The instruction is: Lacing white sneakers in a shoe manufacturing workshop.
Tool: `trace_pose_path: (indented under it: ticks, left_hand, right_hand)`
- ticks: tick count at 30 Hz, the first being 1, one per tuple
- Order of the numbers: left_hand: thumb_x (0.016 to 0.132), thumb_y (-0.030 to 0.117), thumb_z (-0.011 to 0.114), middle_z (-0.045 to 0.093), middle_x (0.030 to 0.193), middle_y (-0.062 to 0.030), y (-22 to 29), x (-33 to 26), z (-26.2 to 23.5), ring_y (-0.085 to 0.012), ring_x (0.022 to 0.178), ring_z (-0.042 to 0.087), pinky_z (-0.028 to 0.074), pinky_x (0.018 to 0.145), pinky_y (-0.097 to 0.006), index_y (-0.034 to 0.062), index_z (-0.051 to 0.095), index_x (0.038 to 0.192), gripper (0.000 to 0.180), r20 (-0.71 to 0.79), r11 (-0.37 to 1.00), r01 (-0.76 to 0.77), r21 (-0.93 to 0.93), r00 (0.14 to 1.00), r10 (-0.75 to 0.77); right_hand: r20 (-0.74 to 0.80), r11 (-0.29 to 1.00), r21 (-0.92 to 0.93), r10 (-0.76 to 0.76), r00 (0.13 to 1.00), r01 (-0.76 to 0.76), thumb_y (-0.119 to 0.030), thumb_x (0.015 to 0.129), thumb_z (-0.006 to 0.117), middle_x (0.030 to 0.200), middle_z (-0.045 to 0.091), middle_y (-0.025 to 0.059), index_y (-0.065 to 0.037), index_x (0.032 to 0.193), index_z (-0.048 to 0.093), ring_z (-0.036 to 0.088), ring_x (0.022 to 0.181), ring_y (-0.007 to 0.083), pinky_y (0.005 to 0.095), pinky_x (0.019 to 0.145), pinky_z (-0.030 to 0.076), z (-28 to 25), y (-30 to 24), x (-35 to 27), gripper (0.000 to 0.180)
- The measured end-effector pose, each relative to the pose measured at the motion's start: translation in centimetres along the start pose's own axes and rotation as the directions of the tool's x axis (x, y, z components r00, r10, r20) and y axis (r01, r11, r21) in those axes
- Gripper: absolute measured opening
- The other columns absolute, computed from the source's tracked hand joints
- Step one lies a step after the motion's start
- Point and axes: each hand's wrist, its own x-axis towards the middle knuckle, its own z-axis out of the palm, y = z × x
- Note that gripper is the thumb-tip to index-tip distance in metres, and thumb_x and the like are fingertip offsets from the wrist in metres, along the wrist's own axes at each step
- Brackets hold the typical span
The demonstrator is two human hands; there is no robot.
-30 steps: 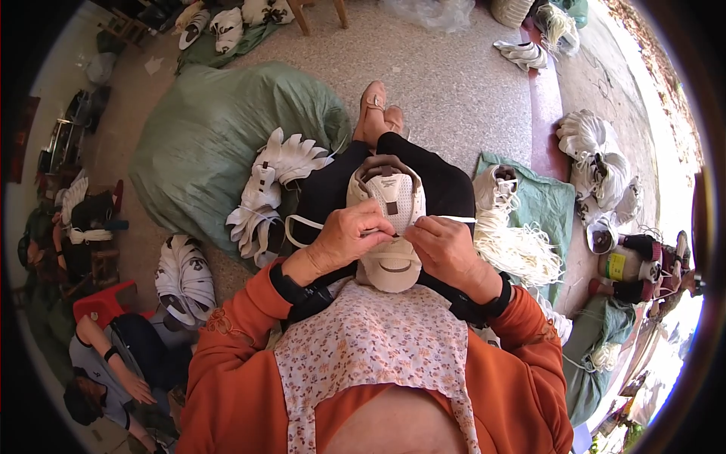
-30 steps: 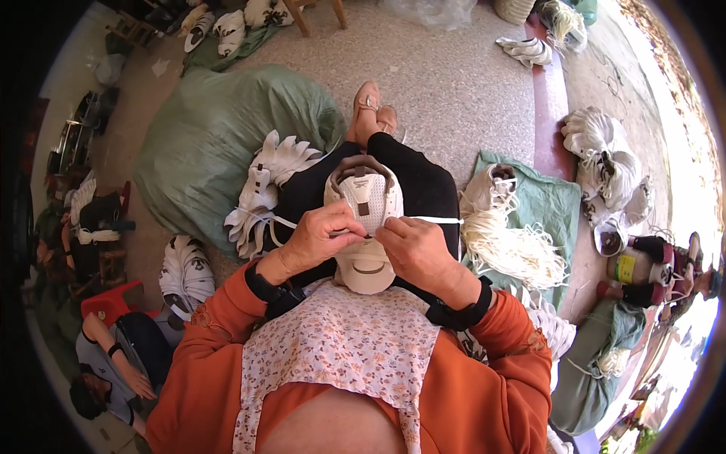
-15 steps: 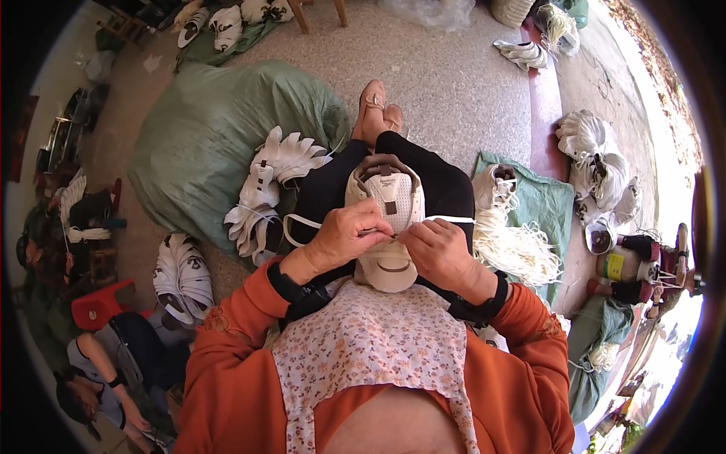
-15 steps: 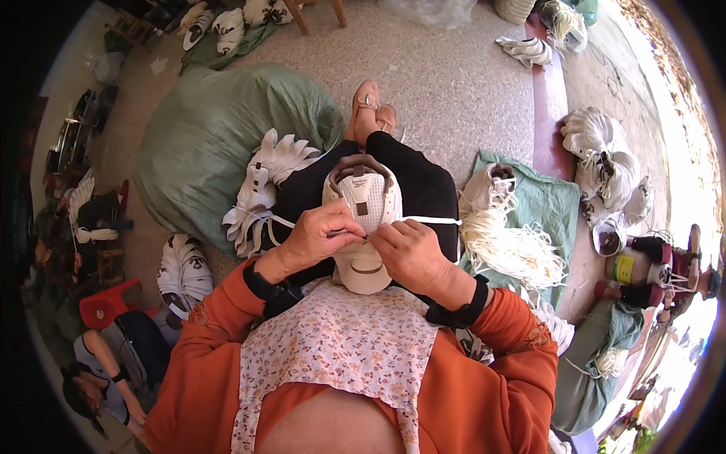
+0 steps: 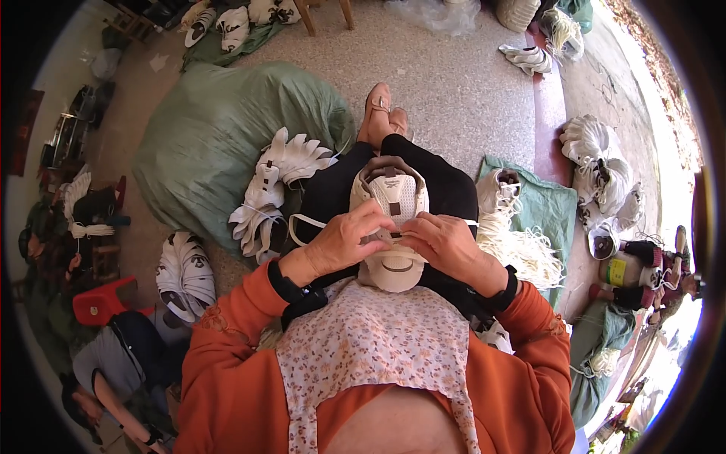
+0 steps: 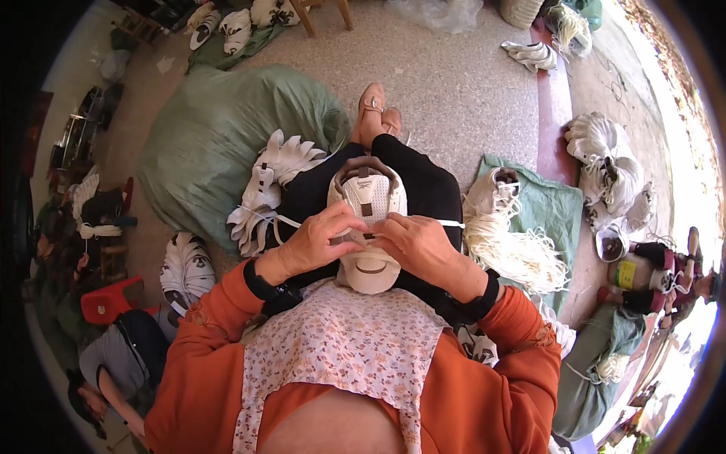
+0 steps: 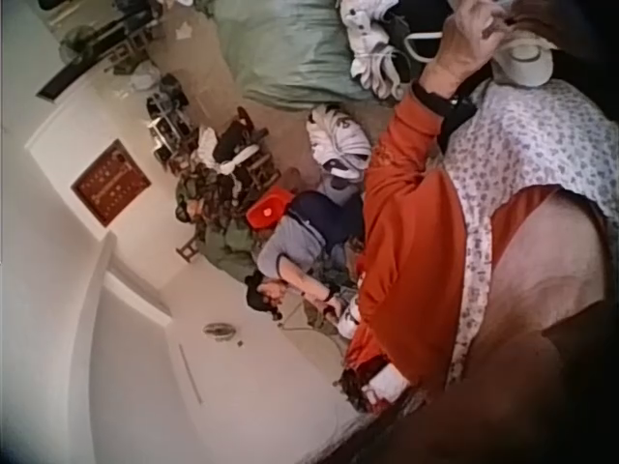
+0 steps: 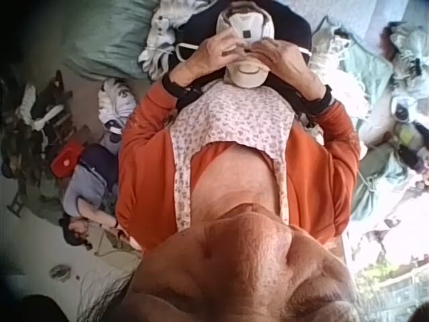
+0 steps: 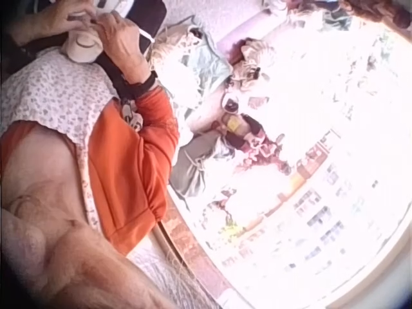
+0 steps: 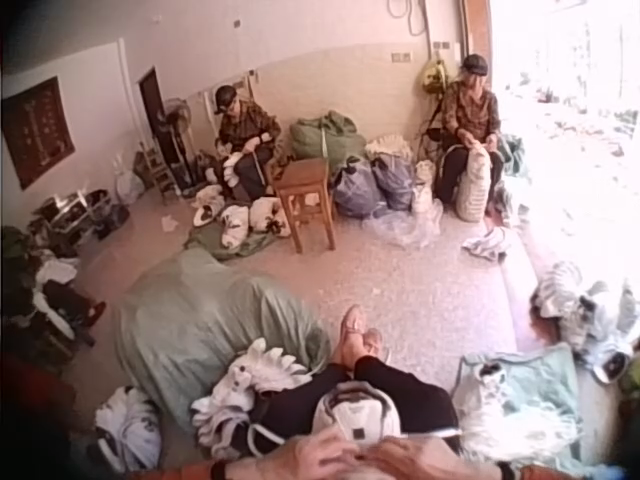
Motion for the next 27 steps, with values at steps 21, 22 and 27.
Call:
trace_pose_path:
  ticks: [21,22,27]
  left_hand:
    - [0.075,0.01,0.081,0.051,0.094,-0.0077,-0.1,-0.2,-0.3,-0.0235,0.082,0.058,0.049,0.071,-0.033,0.0056,0.065,0.104,0.033,-0.037,0.999,-0.034,-0.001,0.999,0.034]
    - [0.075,0.01,0.081,0.052,0.094,-0.008,-0.1,-0.2,-0.3,-0.0243,0.081,0.059,0.049,0.07,-0.033,0.0061,0.065,0.102,0.032,-0.028,1.0,-0.02,0.008,0.999,0.02]
    - [0.074,0.01,0.081,0.055,0.091,-0.0075,0.4,0.0,-0.1,-0.0259,0.078,0.063,0.051,0.067,-0.035,0.0072,0.067,0.096,0.026,-0.048,0.997,-0.012,0.07,0.999,0.016]
  right_hand:
    - [0.076,0.974,-0.222,-0.019,0.997,0.035,-0.011,0.083,0.069,0.089,0.054,0.0067,-0.01,0.107,0.063,0.061,0.078,0.0261,0.0383,0.069,0.049,0.5,-1.1,1.2,0.025]
    - [0.11,0.983,-0.184,-0.003,0.994,0.024,-0.01,0.083,0.068,0.09,0.053,0.0067,-0.01,0.105,0.062,0.061,0.08,0.026,0.0377,0.071,0.049,0.4,-0.9,1.4,0.023]
    - [0.094,0.999,-0.05,-0.012,0.995,0.017,-0.01,0.082,0.068,0.092,0.054,0.0063,-0.011,0.096,0.061,0.061,0.082,0.026,0.0363,0.074,0.049,0.5,0.4,1.0,0.016]
